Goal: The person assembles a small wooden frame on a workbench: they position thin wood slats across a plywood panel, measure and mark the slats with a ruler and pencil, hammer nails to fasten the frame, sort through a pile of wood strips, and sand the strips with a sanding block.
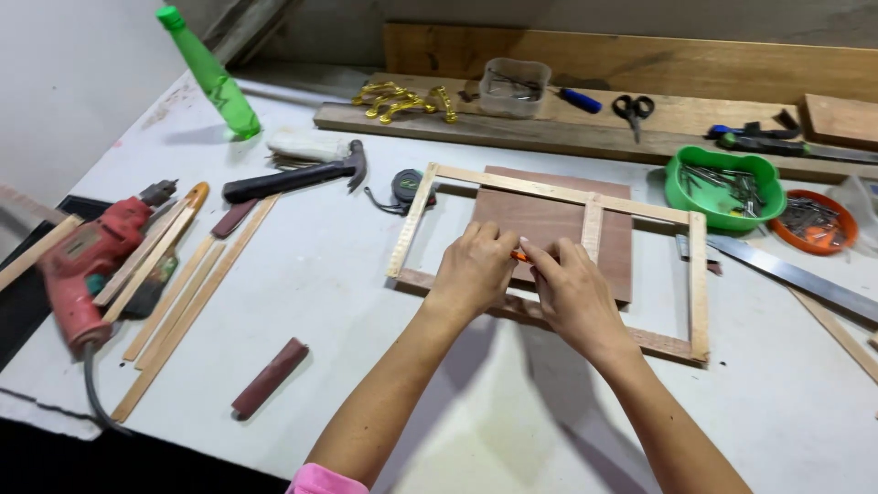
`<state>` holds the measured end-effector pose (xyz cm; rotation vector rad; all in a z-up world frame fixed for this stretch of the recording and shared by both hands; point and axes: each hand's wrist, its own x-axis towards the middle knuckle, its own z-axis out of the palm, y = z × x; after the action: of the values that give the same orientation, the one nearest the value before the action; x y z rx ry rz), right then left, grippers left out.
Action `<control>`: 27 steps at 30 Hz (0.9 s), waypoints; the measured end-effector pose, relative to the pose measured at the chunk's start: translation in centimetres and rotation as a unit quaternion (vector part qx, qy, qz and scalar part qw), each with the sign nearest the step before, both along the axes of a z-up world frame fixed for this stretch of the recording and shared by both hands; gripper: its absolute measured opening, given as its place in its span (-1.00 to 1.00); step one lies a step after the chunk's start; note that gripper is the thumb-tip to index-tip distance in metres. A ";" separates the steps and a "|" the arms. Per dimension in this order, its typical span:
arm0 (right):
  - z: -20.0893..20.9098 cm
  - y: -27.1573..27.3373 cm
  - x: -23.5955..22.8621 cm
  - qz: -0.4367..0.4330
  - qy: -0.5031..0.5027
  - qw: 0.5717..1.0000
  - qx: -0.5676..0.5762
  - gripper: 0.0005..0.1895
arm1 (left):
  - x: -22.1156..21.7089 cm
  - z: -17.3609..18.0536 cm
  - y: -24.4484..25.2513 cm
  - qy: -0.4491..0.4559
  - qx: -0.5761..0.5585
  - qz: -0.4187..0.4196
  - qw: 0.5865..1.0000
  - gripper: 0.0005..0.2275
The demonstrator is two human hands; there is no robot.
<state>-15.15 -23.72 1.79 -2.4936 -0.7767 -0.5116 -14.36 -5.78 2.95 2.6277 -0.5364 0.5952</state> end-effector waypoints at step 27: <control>-3.7 29.5 11.0 0.100 0.014 0.989 -0.109 -0.40 | 6.0 -5.5 27.8 0.034 0.077 0.192 0.978 -0.81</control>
<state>-4.11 5.76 -1.89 -2.5737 -1.1108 -0.3348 -8.33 22.03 -2.56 2.9105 -0.0499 0.5912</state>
